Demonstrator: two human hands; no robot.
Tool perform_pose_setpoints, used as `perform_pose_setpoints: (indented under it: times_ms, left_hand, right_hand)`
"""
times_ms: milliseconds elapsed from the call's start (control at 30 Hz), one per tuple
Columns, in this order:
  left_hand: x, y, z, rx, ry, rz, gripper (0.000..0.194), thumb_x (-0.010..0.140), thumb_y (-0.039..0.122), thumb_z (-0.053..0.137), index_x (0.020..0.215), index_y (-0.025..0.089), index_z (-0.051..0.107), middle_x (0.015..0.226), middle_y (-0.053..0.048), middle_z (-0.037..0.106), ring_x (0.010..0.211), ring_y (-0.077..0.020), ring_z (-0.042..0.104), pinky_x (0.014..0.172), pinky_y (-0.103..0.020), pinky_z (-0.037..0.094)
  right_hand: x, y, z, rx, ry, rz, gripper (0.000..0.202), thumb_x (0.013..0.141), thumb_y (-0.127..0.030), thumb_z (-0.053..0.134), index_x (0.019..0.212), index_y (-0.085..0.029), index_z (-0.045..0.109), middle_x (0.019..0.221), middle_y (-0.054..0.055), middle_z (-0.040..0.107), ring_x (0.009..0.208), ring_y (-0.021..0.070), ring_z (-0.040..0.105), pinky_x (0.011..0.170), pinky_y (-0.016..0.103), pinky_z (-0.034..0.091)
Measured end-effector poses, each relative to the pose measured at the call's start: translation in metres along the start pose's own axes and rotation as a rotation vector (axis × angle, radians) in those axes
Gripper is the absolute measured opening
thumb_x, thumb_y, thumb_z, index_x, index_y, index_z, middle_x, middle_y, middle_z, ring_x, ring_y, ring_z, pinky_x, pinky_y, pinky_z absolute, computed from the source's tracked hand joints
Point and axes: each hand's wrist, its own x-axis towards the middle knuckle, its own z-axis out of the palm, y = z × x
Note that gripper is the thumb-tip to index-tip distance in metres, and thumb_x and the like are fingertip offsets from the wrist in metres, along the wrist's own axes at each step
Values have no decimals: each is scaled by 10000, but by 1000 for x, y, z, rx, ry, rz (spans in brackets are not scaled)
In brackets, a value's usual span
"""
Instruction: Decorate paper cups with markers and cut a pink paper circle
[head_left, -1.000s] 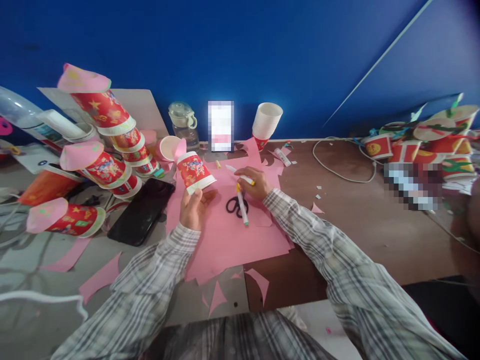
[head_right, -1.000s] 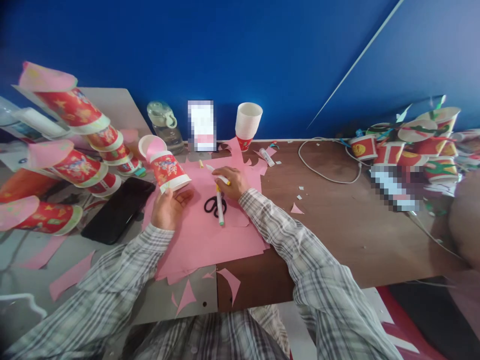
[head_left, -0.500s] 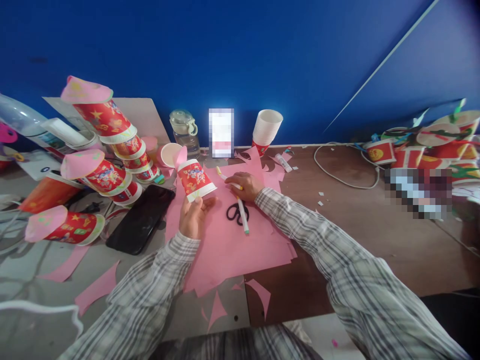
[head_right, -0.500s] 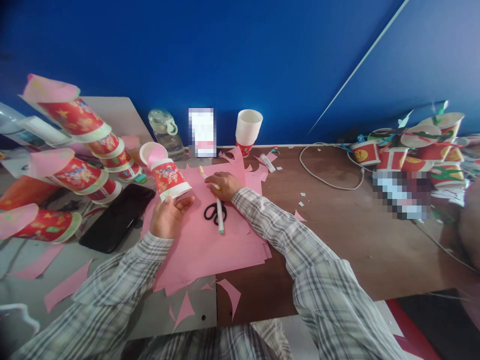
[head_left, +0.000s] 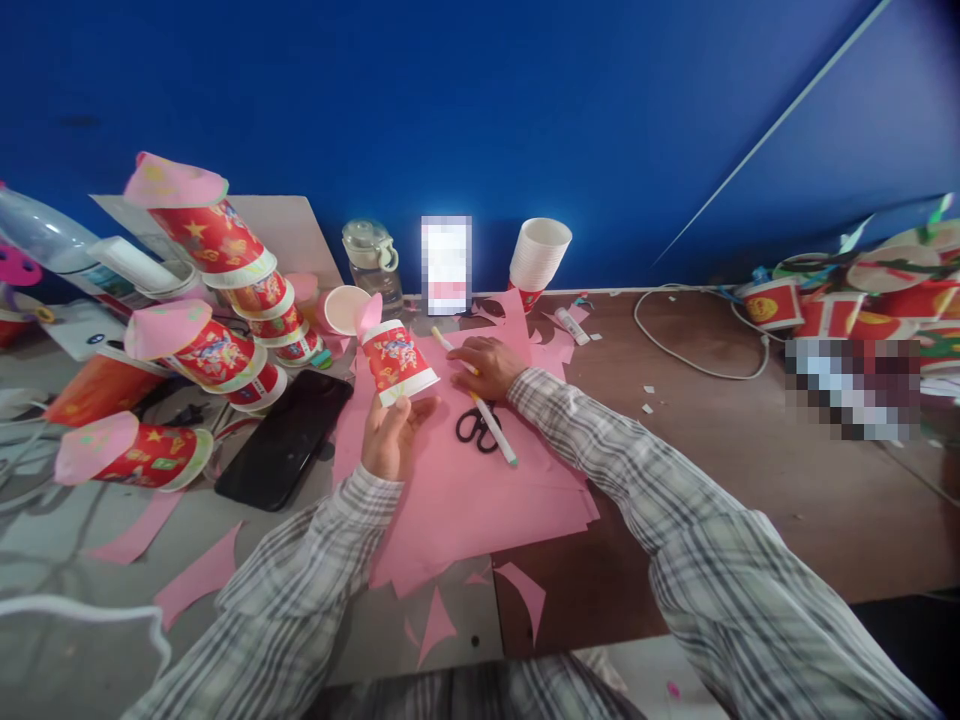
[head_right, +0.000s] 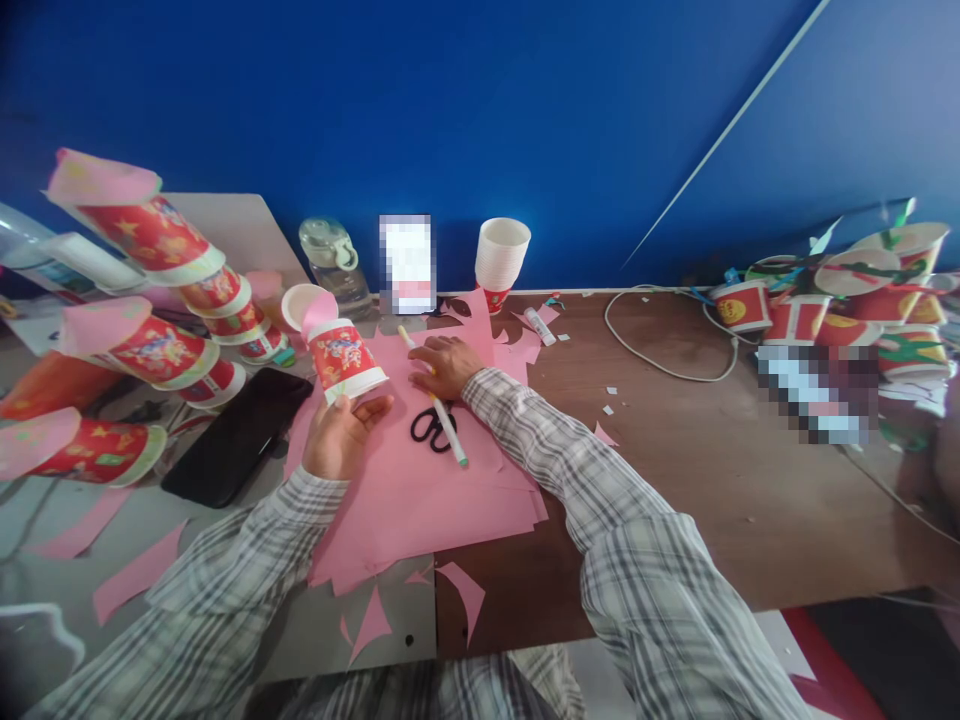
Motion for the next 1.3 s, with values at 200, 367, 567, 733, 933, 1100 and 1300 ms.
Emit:
perform_pose_setpoints:
  times_ms: [200, 367, 567, 733, 933, 1100, 1300]
  left_hand:
    - [2, 0, -4, 27, -29, -27, 655, 724, 588, 1074, 1189, 244, 766, 1080, -40, 859, 904, -260, 863, 1007, -487, 683]
    - [4, 0, -8, 33, -49, -49, 695, 726, 595, 1076, 1219, 227, 752, 1092, -53, 862, 927, -266, 856, 1023, -502, 671]
    - [0, -2, -3, 17, -57, -57, 642, 724, 589, 1080, 1155, 242, 754, 1040, -27, 855, 935, -257, 861, 993, -455, 658]
    - [-1, -2, 3, 1, -79, -48, 694, 738, 576, 1070, 1250, 255, 726, 1084, -23, 851, 911, -244, 860, 1016, -456, 630]
    - [0, -3, 4, 0, -75, -38, 688, 695, 592, 1097, 1142, 253, 698, 999, -10, 868, 879, -236, 863, 952, -407, 615]
    - [2, -5, 3, 7, -98, -33, 801, 694, 594, 1102, 1291, 240, 702, 999, -11, 864, 875, -239, 865, 974, -419, 605]
    - [2, -4, 2, -45, -117, -88, 765, 696, 595, 1087, 1282, 245, 741, 1103, -43, 875, 992, -258, 865, 1011, -422, 599]
  right_hand:
    - [7, -4, -8, -28, -57, 55, 597, 1089, -514, 691, 1535, -120, 733, 1183, 161, 799, 1034, 288, 743, 985, 421, 570]
    - [-12, -8, -23, 145, 105, 120, 495, 1158, -411, 509, 1464, -115, 762, 1306, 204, 819, 1081, 274, 781, 997, 425, 630]
    - [-86, -32, -50, 266, 147, 144, 357, 1115, -344, 560, 1302, -192, 824, 1086, 131, 875, 910, 215, 789, 880, 366, 643]
    - [-121, -74, -44, 117, -74, 297, 488, 981, -388, 758, 1432, -205, 746, 794, 9, 820, 703, 224, 756, 725, 328, 574]
    - [-123, -103, -45, -19, -196, 412, 639, 990, -268, 626, 1615, -137, 658, 912, 79, 902, 814, 288, 837, 777, 354, 596]
    - [-126, -96, -49, 200, -92, 405, 602, 940, -182, 567, 1499, -195, 791, 1149, 86, 933, 896, 227, 849, 895, 334, 662]
    - [-114, -89, -36, 508, 133, 364, 488, 937, -228, 558, 1291, -161, 886, 1075, 95, 921, 797, 191, 790, 801, 329, 682]
